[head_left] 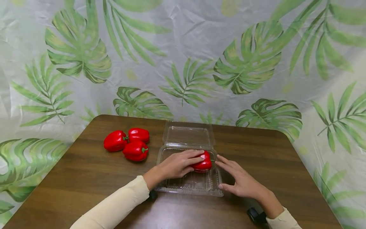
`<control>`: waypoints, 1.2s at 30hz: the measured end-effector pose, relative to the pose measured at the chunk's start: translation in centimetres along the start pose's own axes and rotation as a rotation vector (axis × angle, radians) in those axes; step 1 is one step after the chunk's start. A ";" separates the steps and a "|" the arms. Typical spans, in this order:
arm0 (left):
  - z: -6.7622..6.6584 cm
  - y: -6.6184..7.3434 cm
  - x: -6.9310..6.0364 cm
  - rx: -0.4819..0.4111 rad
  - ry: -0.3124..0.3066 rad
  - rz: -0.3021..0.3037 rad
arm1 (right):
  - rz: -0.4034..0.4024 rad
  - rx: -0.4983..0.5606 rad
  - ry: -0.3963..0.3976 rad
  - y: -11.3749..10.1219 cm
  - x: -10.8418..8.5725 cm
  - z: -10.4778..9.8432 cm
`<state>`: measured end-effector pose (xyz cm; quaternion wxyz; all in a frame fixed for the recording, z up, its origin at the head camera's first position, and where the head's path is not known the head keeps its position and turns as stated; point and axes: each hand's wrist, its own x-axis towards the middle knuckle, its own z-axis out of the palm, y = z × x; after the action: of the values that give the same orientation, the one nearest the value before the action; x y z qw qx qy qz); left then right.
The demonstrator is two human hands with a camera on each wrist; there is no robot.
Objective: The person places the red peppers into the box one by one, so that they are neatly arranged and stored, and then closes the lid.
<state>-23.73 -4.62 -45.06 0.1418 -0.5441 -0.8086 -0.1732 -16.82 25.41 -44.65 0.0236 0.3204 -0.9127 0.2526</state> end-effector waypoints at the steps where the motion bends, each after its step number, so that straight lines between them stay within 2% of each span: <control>1: 0.0 0.0 0.0 0.001 -0.002 0.000 | 0.001 0.003 -0.002 0.0 0.0 0.0; 13: 0.0 -0.3 0.2 0.043 -0.008 -0.025 | 0.009 -0.009 -0.001 0.0 0.1 -0.3; 17: -0.6 -0.4 0.0 0.026 0.009 -0.078 | 0.007 -0.009 0.002 -0.1 0.0 -0.1; 21: -2.0 -1.0 -0.6 0.006 0.085 -0.148 | 0.008 -0.011 0.002 0.0 0.0 0.1; 28: -5.4 -2.5 -3.2 0.010 0.206 -0.246 | 0.015 -0.014 -0.001 -0.1 -0.2 -0.1; 36: -9.6 -4.6 -8.3 -0.012 0.291 -0.381 | 0.022 -0.010 -0.005 -0.4 0.0 -0.1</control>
<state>-24.56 -17.29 -40.46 0.2183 -0.3518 -0.8667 -0.2783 -16.57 25.19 -44.43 0.0200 0.3108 -0.9175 0.2474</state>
